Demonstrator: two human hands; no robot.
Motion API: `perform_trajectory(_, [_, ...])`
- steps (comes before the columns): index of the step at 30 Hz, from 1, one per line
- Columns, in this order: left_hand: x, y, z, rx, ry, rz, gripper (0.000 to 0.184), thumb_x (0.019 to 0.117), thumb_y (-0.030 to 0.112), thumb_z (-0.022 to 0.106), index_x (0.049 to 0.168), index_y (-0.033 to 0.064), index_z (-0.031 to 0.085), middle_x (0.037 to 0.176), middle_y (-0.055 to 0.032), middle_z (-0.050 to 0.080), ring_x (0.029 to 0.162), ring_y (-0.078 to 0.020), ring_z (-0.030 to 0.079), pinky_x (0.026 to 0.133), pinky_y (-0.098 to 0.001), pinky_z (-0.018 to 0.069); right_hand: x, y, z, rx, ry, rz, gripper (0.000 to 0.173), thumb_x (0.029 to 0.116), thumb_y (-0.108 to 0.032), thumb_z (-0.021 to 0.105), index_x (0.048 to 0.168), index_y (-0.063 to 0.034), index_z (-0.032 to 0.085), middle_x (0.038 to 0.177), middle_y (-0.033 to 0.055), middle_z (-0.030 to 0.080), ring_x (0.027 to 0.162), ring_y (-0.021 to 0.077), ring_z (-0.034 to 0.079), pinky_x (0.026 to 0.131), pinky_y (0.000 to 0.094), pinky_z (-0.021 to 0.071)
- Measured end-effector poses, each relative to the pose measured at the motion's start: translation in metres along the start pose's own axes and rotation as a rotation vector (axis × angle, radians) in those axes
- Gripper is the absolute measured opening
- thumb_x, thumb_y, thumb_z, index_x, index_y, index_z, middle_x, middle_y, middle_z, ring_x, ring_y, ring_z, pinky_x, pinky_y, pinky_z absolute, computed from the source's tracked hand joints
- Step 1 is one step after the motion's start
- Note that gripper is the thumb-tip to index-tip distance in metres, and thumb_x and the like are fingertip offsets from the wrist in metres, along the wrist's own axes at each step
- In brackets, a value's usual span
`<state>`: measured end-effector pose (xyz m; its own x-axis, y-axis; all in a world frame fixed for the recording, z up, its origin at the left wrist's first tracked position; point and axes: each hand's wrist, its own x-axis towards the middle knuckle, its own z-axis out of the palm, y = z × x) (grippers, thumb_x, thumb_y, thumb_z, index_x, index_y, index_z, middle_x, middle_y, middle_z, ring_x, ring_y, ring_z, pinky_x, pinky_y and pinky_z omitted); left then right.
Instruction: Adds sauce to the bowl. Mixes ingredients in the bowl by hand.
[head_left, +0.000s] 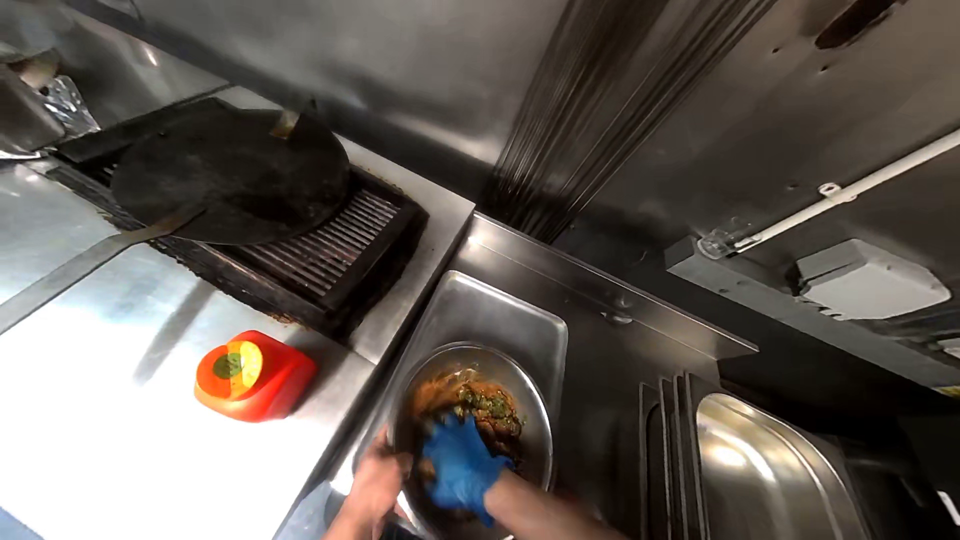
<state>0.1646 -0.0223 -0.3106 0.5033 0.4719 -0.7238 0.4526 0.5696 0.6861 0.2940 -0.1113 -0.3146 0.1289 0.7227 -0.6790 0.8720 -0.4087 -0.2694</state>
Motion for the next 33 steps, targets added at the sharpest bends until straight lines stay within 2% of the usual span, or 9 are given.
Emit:
perform_trajectory(3, [0.001, -0.005, -0.002, 0.012, -0.007, -0.001, 0.060, 0.0858, -0.013, 0.062, 0.141, 0.0103, 0.054, 0.116, -0.0149, 0.070, 0.093, -0.0249, 0.072, 0.073, -0.0442, 0.0619, -0.037, 0.028, 0.011, -0.155, -0.109, -0.080, 0.049, 0.0795, -0.024, 0.081, 0.128, -0.0256, 0.071, 0.158, 0.0098, 0.046, 0.150, 0.0505, 0.024, 0.104, 0.0870, 0.0194])
perform_trajectory(8, [-0.003, -0.013, 0.013, -0.045, -0.001, 0.005, 0.059, 0.0850, -0.011, 0.063, 0.140, 0.0085, 0.053, 0.114, -0.0153, 0.071, 0.092, -0.0262, 0.073, 0.070, -0.0454, 0.0628, -0.010, 0.042, 0.006, -0.053, 0.043, 0.362, 0.089, 0.0705, -0.007, 0.083, 0.151, -0.0275, 0.051, 0.169, 0.0221, 0.018, 0.145, 0.0592, 0.026, 0.088, 0.0729, 0.0503])
perform_trajectory(11, [-0.001, -0.018, 0.017, -0.087, 0.026, 0.052, 0.061, 0.0824, -0.015, 0.061, 0.139, 0.0053, 0.053, 0.117, -0.0141, 0.070, 0.097, -0.0218, 0.071, 0.079, -0.0410, 0.0615, 0.012, 0.007, 0.016, 0.155, 0.129, 0.409, 0.083, 0.0747, -0.005, 0.078, 0.150, -0.0235, 0.050, 0.158, 0.0272, 0.033, 0.134, 0.0550, 0.045, 0.084, 0.0639, 0.0577])
perform_trajectory(14, [-0.003, -0.014, 0.007, -0.077, -0.010, 0.021, 0.065, 0.0792, -0.016, 0.060, 0.140, 0.0067, 0.053, 0.112, -0.0146, 0.072, 0.088, -0.0249, 0.073, 0.066, -0.0435, 0.0627, 0.003, 0.017, 0.014, 0.129, 0.052, 0.211, 0.045, 0.0845, -0.003, 0.068, 0.128, -0.0131, 0.066, 0.129, 0.0199, 0.065, 0.118, 0.0424, 0.063, 0.086, 0.0637, 0.0548])
perform_trajectory(17, [-0.008, -0.009, -0.004, -0.084, -0.127, -0.045, 0.070, 0.0865, -0.012, 0.056, 0.150, 0.0120, 0.042, 0.116, -0.0185, 0.069, 0.086, -0.0351, 0.074, 0.055, -0.0540, 0.0617, -0.017, 0.048, -0.005, 0.090, 0.085, 0.169, 0.045, 0.0858, 0.000, 0.063, 0.128, -0.0140, 0.069, 0.125, 0.0159, 0.069, 0.117, 0.0389, 0.065, 0.092, 0.0627, 0.0532])
perform_trajectory(22, [-0.006, -0.010, -0.011, -0.127, -0.248, -0.109, 0.073, 0.0901, -0.010, 0.051, 0.155, 0.0173, 0.032, 0.120, -0.0210, 0.068, 0.086, -0.0405, 0.074, 0.056, -0.0565, 0.0629, 0.007, 0.044, -0.036, 0.403, 0.242, 0.360, 0.069, 0.0930, -0.017, 0.064, 0.158, -0.0140, 0.042, 0.153, 0.0163, 0.049, 0.144, 0.0311, 0.045, 0.117, 0.0496, 0.0385])
perform_trajectory(26, [-0.007, 0.003, -0.001, -0.099, -0.138, -0.085, 0.071, 0.0854, -0.012, 0.056, 0.150, 0.0142, 0.040, 0.112, -0.0183, 0.068, 0.080, -0.0323, 0.072, 0.051, -0.0483, 0.0602, 0.015, -0.007, -0.004, 0.192, 0.113, 0.180, 0.067, 0.0840, -0.036, 0.072, 0.145, -0.0140, 0.056, 0.146, 0.0189, 0.053, 0.137, 0.0399, 0.048, 0.103, 0.0628, 0.0461])
perform_trajectory(29, [-0.009, 0.000, -0.004, -0.073, -0.059, -0.054, 0.067, 0.0839, -0.014, 0.059, 0.145, 0.0127, 0.049, 0.111, -0.0170, 0.069, 0.081, -0.0294, 0.072, 0.053, -0.0460, 0.0602, -0.022, 0.021, 0.011, -0.107, -0.067, -0.143, 0.054, 0.0845, -0.030, 0.075, 0.136, -0.0217, 0.065, 0.153, 0.0115, 0.051, 0.148, 0.0436, 0.033, 0.112, 0.0781, 0.0231])
perform_trajectory(33, [-0.016, -0.010, 0.005, -0.158, -0.055, -0.061, 0.070, 0.0859, -0.016, 0.057, 0.149, 0.0119, 0.046, 0.108, -0.0191, 0.069, 0.077, -0.0329, 0.073, 0.050, -0.0498, 0.0604, -0.028, 0.063, 0.006, -0.232, -0.065, 0.105, 0.081, 0.0724, -0.010, 0.082, 0.145, -0.0360, 0.058, 0.167, 0.0136, 0.029, 0.150, 0.0550, 0.018, 0.095, 0.0805, 0.0378])
